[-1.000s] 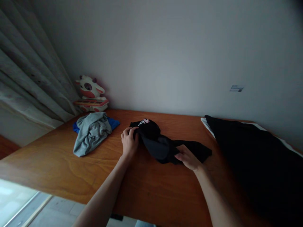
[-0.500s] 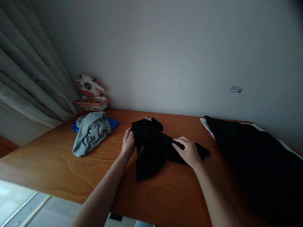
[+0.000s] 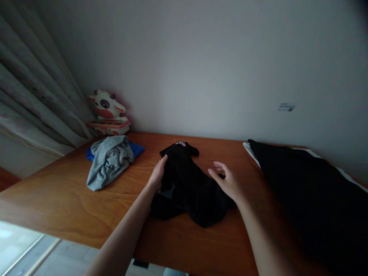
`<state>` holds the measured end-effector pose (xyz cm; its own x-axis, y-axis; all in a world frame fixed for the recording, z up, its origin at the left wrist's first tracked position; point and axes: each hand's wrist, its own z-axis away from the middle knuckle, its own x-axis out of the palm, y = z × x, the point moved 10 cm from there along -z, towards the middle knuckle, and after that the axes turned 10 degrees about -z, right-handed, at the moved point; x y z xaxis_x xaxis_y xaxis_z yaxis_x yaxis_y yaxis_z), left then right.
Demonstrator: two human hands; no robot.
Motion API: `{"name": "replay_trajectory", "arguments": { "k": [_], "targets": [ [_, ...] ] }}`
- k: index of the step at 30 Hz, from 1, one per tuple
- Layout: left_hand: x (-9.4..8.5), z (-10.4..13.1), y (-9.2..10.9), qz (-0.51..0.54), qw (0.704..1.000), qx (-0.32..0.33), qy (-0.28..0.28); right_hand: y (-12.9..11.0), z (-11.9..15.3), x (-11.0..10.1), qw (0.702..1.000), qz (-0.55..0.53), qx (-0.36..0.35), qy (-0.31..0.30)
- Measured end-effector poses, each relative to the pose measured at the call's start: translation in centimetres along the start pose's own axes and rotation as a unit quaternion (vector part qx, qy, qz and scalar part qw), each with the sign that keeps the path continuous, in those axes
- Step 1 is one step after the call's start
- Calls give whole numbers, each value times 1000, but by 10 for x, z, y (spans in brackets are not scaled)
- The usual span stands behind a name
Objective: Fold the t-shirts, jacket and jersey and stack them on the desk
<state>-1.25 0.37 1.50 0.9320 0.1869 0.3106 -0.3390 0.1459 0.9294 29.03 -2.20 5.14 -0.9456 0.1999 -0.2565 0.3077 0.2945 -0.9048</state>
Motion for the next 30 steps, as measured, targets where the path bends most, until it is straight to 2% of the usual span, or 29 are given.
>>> {"name": "replay_trajectory", "arguments": {
  "k": [3,5,7,8,9,10,11,13,15,16,17,19,22,24,27,30],
  "targets": [
    [21,12,-6,36,994,-75,-64,2,11,34,990,53,4,-134],
    [28,17,-9,29,990,-105,-84,-12,27,61,967,37,-9,-252],
    [29,19,-12,-35,990,-105,-88,-28,45,83,933,-5,-9,-359],
    [28,17,-12,-83,989,-88,-82,-33,51,90,920,-27,3,-390],
    [26,16,-10,-131,987,-60,-75,-33,52,92,917,-48,21,-395],
    [26,15,-8,-176,982,-25,-69,-30,47,89,926,-70,39,-369],
    [27,15,-5,-214,975,11,-68,-23,37,81,944,-91,53,-313],
    [32,16,-1,-264,959,72,-73,-2,15,52,980,-126,67,-140],
    [40,19,0,-285,947,108,-98,23,5,25,982,-164,89,8],
    [45,20,1,-285,944,118,-116,35,4,20,975,-187,111,45],
    [49,22,1,-281,941,126,-137,45,4,20,964,-217,141,57],
    [58,26,3,-267,937,136,-181,57,7,31,935,-283,210,33],
    [66,32,-1,-237,936,125,-227,54,18,46,891,-351,286,-10],
    [69,35,-5,-205,943,106,-242,49,23,52,874,-371,312,-33],
    [68,36,-5,-158,956,83,-231,43,22,52,864,-398,307,-47],
    [55,30,12,-112,974,104,-166,43,8,32,874,-423,239,15]
  ]
}}
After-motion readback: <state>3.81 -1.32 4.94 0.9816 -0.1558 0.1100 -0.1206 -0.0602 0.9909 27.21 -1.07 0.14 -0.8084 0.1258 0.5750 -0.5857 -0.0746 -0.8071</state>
